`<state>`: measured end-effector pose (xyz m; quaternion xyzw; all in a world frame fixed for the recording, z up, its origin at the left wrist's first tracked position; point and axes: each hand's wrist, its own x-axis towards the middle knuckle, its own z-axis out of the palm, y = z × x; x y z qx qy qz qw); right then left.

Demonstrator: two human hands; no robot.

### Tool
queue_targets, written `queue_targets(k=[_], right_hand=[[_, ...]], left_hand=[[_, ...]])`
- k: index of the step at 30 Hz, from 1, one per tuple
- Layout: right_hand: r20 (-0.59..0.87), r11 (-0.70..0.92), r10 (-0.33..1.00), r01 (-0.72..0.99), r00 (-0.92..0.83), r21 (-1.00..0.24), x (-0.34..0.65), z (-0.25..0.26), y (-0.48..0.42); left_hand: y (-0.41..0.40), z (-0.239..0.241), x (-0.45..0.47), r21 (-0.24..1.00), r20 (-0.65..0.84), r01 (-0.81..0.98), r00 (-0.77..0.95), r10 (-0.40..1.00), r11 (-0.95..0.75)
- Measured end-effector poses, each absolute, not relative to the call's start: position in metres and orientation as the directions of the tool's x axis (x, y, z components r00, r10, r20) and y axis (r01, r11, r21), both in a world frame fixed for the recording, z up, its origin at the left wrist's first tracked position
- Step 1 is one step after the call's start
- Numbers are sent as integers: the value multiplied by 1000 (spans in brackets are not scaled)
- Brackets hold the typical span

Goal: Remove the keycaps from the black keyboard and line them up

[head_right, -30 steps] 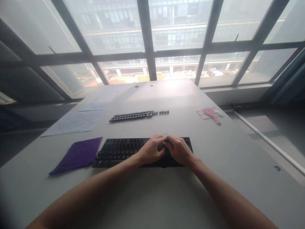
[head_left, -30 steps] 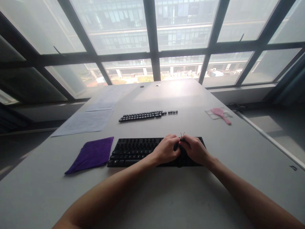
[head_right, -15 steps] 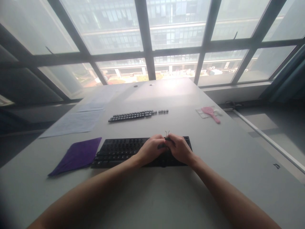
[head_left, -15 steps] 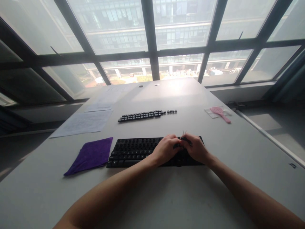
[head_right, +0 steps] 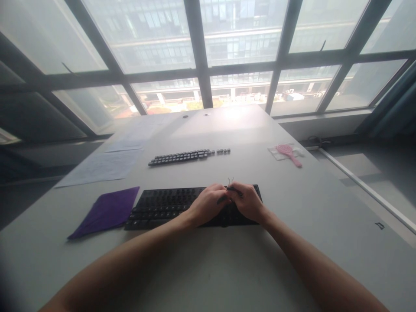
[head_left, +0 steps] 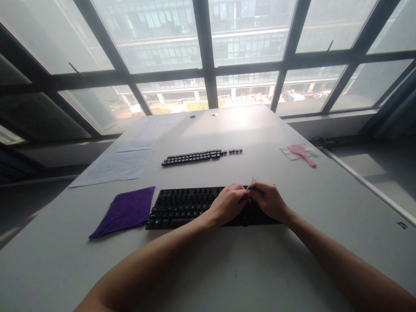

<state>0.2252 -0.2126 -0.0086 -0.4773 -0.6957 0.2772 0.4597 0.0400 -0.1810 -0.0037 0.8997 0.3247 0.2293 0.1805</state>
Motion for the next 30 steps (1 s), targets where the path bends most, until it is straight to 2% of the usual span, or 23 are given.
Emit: queue_targets(k=[5,12,14,17,23,27,30], right_hand=[[347,341,937,340,-45,-876,225,-8,-211],[407,341,913,527,10,-778,218,-4,-215],[394,329,919,541,4,-774,217,-3,-216],[365,309,931,515,8,-799,216,-3,-214],[296,270,955,388,9,-881,219,-7,-207],[271,250,962,319,22,-914,221,-7,-206],[258,239,965,254,41,-937,220,-4,-206]], left_hand=[[-183,-2,40,527,331,457,666,668,-716],[-186,-2,37,589,396,426,589,704,-687],[-187,0,36,554,404,431,608,683,-712],[-190,2,36,439,402,446,678,615,-780],[-189,1,39,256,423,491,718,553,-833],[-190,0,40,229,436,480,728,530,-847],[-192,5,38,274,445,487,700,558,-829]])
